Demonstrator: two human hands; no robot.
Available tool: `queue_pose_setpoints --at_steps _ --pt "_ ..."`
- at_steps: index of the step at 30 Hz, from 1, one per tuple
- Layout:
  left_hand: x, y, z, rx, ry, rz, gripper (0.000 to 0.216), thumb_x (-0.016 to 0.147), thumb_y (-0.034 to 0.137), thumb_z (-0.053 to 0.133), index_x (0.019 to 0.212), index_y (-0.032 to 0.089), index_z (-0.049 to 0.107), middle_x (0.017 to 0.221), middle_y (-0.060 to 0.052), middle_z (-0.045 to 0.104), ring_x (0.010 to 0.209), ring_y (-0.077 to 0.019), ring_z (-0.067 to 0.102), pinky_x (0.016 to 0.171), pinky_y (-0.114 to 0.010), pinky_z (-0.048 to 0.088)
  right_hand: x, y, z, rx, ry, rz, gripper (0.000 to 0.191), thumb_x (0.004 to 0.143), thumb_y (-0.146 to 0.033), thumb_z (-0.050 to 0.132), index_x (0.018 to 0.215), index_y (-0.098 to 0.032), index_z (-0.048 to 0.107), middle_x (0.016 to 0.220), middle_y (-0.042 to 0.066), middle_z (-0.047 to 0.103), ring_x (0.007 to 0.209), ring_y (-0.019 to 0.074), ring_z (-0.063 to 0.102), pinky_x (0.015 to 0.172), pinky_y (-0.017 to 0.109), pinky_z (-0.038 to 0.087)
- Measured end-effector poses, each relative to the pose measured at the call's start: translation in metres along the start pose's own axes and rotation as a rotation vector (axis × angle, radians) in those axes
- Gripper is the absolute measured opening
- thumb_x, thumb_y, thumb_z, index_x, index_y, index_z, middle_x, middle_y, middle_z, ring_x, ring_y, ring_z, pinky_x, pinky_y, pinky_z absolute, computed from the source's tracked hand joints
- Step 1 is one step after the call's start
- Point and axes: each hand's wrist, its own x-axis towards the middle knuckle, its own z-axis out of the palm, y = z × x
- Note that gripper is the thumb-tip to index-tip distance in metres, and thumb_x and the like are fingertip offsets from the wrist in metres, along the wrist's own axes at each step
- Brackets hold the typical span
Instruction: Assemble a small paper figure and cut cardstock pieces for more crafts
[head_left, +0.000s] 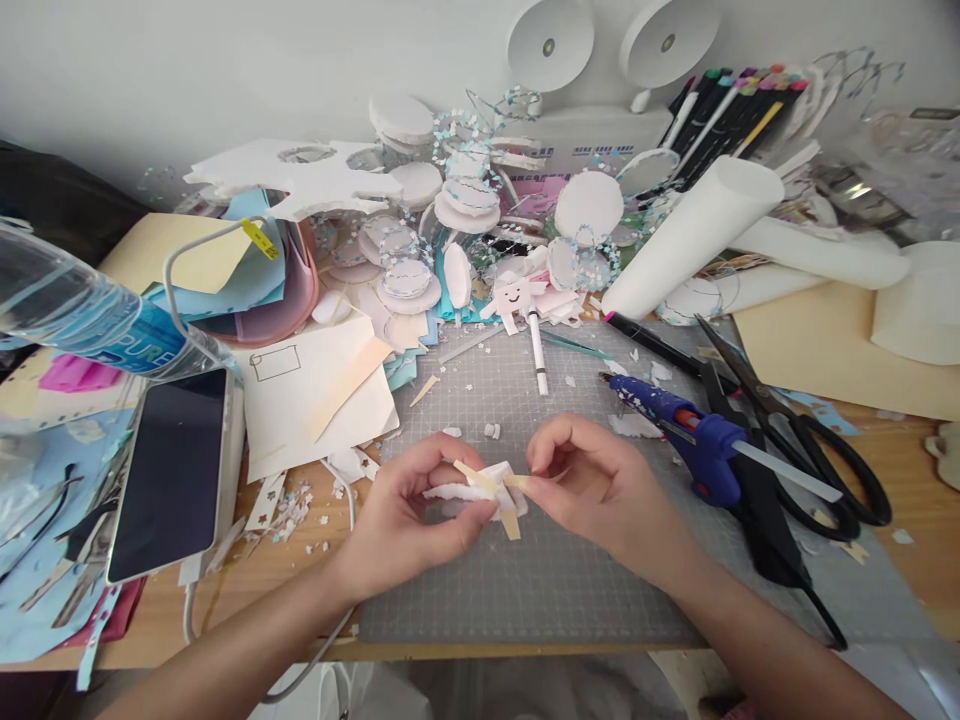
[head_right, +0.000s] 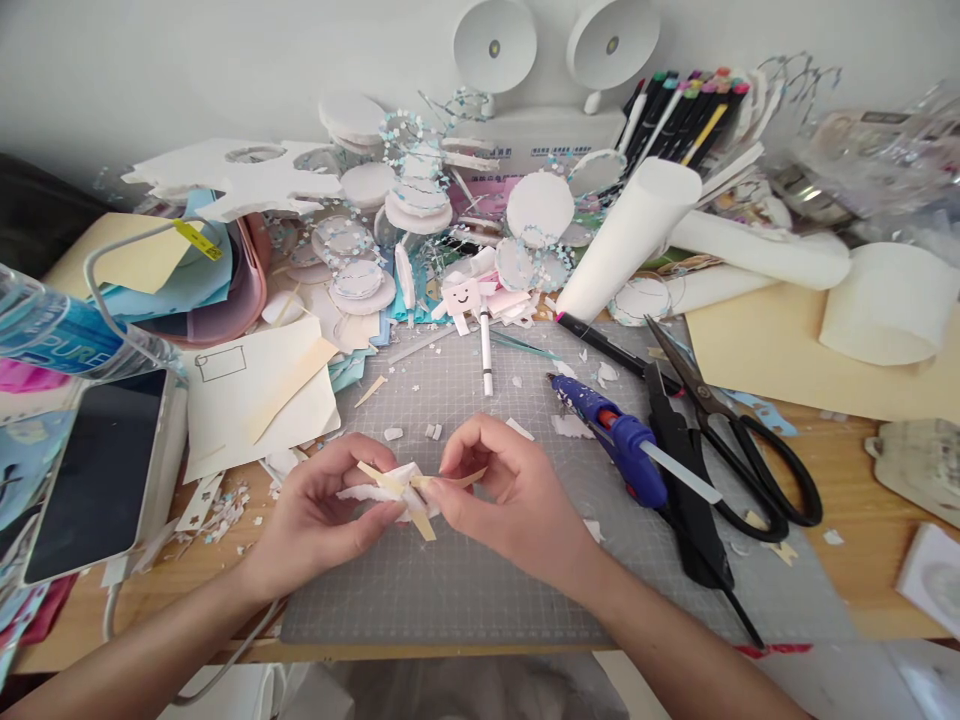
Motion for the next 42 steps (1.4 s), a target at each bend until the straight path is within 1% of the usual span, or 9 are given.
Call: queue_pose_setpoints --at_steps 10,17,23,28,30,33,35,37,42 --pt "-0.004 -0.003 0.0 0.023 -0.032 0.029 0.016 0.08 0.013 0.069 0.09 0.019 0.058 0.077 0.002 0.069 0.066 -0.007 0.061 0.064 -0.014 0.049 0.0 0.002 -0.001 -0.036 -0.018 0.033 0.016 0.082 -0.02 0.069 0.076 -0.022 0.054 0.074 -0.005 0.052 0.065 0.0074 0.051 0.06 0.017 0.044" --pt "-0.002 -0.001 0.001 -0.028 -0.042 -0.043 0.015 0.08 0.016 0.07 0.089 0.018 0.058 0.074 0.0 0.069 0.065 -0.009 0.062 0.063 -0.016 0.049 0.001 0.001 0.001 -0.065 -0.02 0.024 0.014 0.083 -0.021 0.067 0.077 -0.022 0.055 0.074 -0.005 0.052 0.065 0.0086 0.05 0.059 0.02 0.043" --pt "0.001 -0.002 -0.001 -0.279 -0.049 -0.168 0.021 0.083 0.024 0.071 0.092 0.019 0.053 0.08 -0.004 0.074 0.069 -0.0138 0.068 0.068 -0.024 0.055 0.004 -0.002 -0.003 -0.138 0.053 -0.127 0.008 0.088 -0.019 0.057 0.081 -0.022 0.058 0.08 -0.001 0.057 0.076 0.0131 0.055 0.07 0.025 0.046" --pt "0.005 -0.004 -0.004 -0.429 -0.033 -0.162 0.022 0.082 0.028 0.073 0.091 0.019 0.055 0.082 -0.004 0.073 0.066 -0.0133 0.064 0.062 -0.024 0.053 0.003 0.001 -0.011 -0.266 0.175 -0.315 0.011 0.091 -0.015 0.053 0.093 -0.025 0.059 0.092 0.002 0.058 0.09 0.0169 0.056 0.081 0.031 0.046" --pt "0.006 -0.002 -0.005 -0.454 -0.021 -0.154 0.02 0.082 0.029 0.073 0.089 0.018 0.057 0.08 -0.003 0.071 0.064 -0.0121 0.061 0.06 -0.022 0.051 0.002 0.0 -0.014 -0.367 0.186 -0.378 0.014 0.091 -0.014 0.054 0.098 -0.025 0.058 0.096 0.003 0.058 0.09 0.0179 0.055 0.08 0.033 0.045" --pt "0.007 -0.001 -0.007 -0.464 -0.008 -0.143 0.02 0.081 0.03 0.074 0.087 0.017 0.06 0.074 -0.001 0.068 0.061 -0.0108 0.058 0.058 -0.021 0.049 0.004 -0.003 -0.019 -0.492 0.087 -0.405 0.013 0.09 -0.015 0.058 0.099 -0.024 0.061 0.094 0.004 0.059 0.082 0.017 0.054 0.074 0.032 0.046" --pt "0.007 -0.001 -0.008 -0.466 -0.003 -0.125 0.02 0.081 0.03 0.074 0.087 0.017 0.06 0.073 -0.001 0.067 0.061 -0.0106 0.057 0.058 -0.021 0.049 0.005 -0.006 -0.02 -0.512 -0.02 -0.383 0.01 0.09 -0.017 0.059 0.096 -0.023 0.063 0.087 0.003 0.061 0.077 0.016 0.054 0.07 0.031 0.046" --pt "0.007 -0.001 -0.008 -0.458 -0.008 -0.101 0.02 0.081 0.029 0.074 0.087 0.016 0.06 0.075 -0.002 0.067 0.062 -0.0104 0.057 0.059 -0.021 0.048 0.007 -0.009 -0.021 -0.494 -0.089 -0.328 0.007 0.09 -0.018 0.06 0.092 -0.023 0.065 0.082 0.002 0.062 0.074 0.0154 0.056 0.068 0.03 0.047" --pt "0.005 0.0 -0.008 -0.413 -0.012 -0.069 0.017 0.083 0.028 0.072 0.088 0.017 0.06 0.076 -0.001 0.068 0.063 -0.01 0.057 0.062 -0.021 0.05 0.007 -0.011 -0.02 -0.356 -0.131 -0.168 0.003 0.087 -0.022 0.066 0.089 -0.022 0.067 0.081 0.002 0.066 0.073 0.0144 0.06 0.065 0.028 0.051"
